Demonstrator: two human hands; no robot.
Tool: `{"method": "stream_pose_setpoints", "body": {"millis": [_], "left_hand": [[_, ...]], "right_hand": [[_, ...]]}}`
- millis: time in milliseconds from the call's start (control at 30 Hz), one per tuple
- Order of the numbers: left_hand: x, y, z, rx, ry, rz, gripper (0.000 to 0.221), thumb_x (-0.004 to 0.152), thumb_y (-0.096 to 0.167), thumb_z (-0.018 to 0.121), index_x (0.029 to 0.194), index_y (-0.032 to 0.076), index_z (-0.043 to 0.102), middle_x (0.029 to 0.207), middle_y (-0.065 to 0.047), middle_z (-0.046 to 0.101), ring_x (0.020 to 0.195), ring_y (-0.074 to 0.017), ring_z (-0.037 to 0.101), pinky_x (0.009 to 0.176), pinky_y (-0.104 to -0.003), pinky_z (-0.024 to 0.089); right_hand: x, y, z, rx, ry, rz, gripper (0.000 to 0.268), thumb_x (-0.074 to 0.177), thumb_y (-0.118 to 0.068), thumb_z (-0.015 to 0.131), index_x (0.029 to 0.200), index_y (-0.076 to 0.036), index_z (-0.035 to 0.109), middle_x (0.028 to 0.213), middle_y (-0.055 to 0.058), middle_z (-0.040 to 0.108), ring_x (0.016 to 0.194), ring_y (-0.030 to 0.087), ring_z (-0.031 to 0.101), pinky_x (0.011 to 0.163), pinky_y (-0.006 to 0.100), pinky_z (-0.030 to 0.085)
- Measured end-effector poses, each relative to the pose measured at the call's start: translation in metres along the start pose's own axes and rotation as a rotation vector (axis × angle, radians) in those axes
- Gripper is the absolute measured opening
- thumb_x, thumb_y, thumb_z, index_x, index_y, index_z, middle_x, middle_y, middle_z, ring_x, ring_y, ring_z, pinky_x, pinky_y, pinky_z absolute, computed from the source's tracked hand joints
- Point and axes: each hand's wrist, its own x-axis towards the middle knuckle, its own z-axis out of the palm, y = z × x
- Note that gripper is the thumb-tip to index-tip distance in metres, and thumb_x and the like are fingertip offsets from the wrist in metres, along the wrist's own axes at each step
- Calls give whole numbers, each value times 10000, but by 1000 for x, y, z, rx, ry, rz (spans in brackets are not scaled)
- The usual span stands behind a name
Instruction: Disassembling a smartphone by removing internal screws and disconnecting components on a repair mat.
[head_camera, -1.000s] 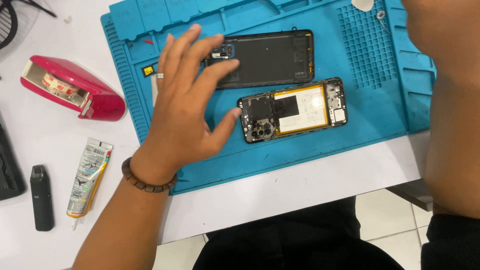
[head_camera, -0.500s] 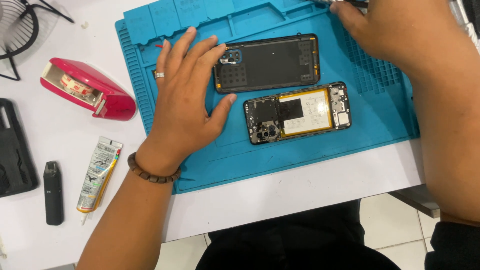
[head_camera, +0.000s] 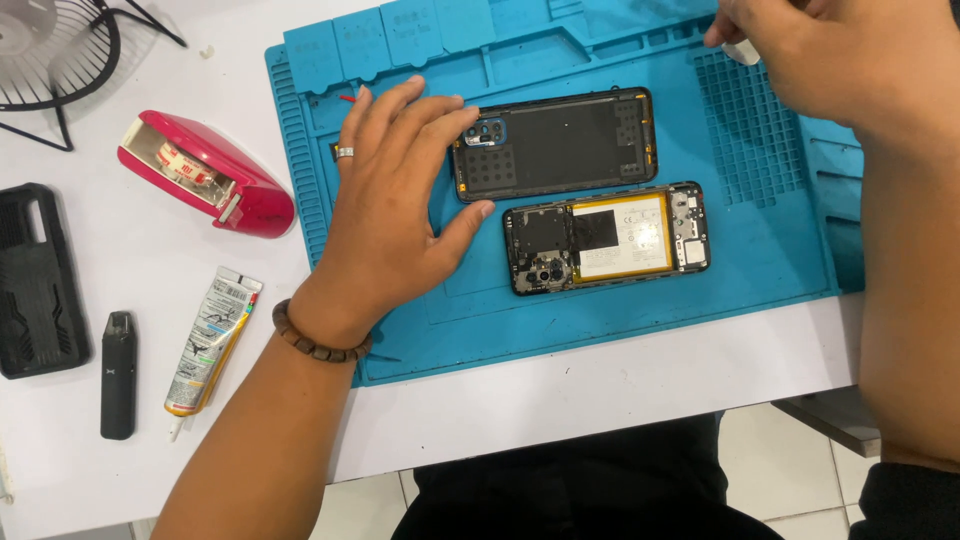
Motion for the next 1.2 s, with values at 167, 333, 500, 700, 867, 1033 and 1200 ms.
{"method": "stream_pose_setpoints", "body": {"millis": [167, 333, 500, 700, 867, 1033, 1200], "left_hand": [[0, 3, 0, 13, 8, 7, 572, 924, 258, 756, 1402, 33, 535, 1388, -146, 562, 1420, -418, 407, 1216, -691, 205], [5, 20, -4, -186, 233, -42, 371, 1008, 306, 668, 1265, 45, 610, 1210, -132, 638, 1198, -349, 565, 1067, -513, 441], [8, 43, -6, -568, 243, -225, 205, 1019, 243, 619, 1144, 82, 641, 1041, -29, 673, 994, -171, 621, 914, -321, 528], [12, 46, 0, -802, 311, -202, 108, 1025, 83, 582, 939, 59, 642, 929, -46, 683, 913, -158, 650, 854, -284, 556], [15, 41, -1, -866, 422, -192, 131, 1004, 9, 548, 889, 56, 587, 882, -72, 634, 864, -182, 635, 819, -304, 562], [24, 56, -16, -370, 388, -23, 146, 983, -14, 488, 879, 12, 587, 899, -132, 658, 843, -250, 641, 800, -361, 510], [43, 61, -5, -205, 306, 96, 130, 931, -53, 635, 846, 27, 577, 868, -110, 692, 856, -258, 713, 770, -363, 567]], "right_hand": [[5, -14, -6, 176, -29, 21, 334, 1336, -74, 539, 1060, -8, 715, 995, 118, 687, 944, 230, 655, 755, 385, 488], [4, -74, -14, 341, -7, -167, 103, 1151, 30, 669, 1250, 57, 658, 1031, 144, 653, 863, 241, 590, 775, 375, 485], [-7, -122, -15, 381, -36, -323, 136, 1065, -18, 645, 1199, 8, 650, 1061, 145, 605, 895, 269, 558, 739, 373, 454], [-10, -126, -18, 562, -110, -190, 150, 1086, -99, 542, 1192, -29, 621, 1001, 75, 613, 835, 185, 570, 701, 313, 456], [-4, -99, -19, 908, -50, -95, 160, 1164, -74, 437, 1265, 26, 510, 846, 77, 493, 728, 140, 487, 686, 278, 440], [18, -51, 22, -7, 74, -186, 117, 1063, -123, 618, 1158, -57, 633, 1095, 175, 582, 954, 431, 592, 658, 559, 467], [21, -48, 29, -97, 216, -306, 179, 976, -157, 741, 1108, -79, 650, 1026, 121, 639, 955, 366, 591, 804, 502, 471]]}}
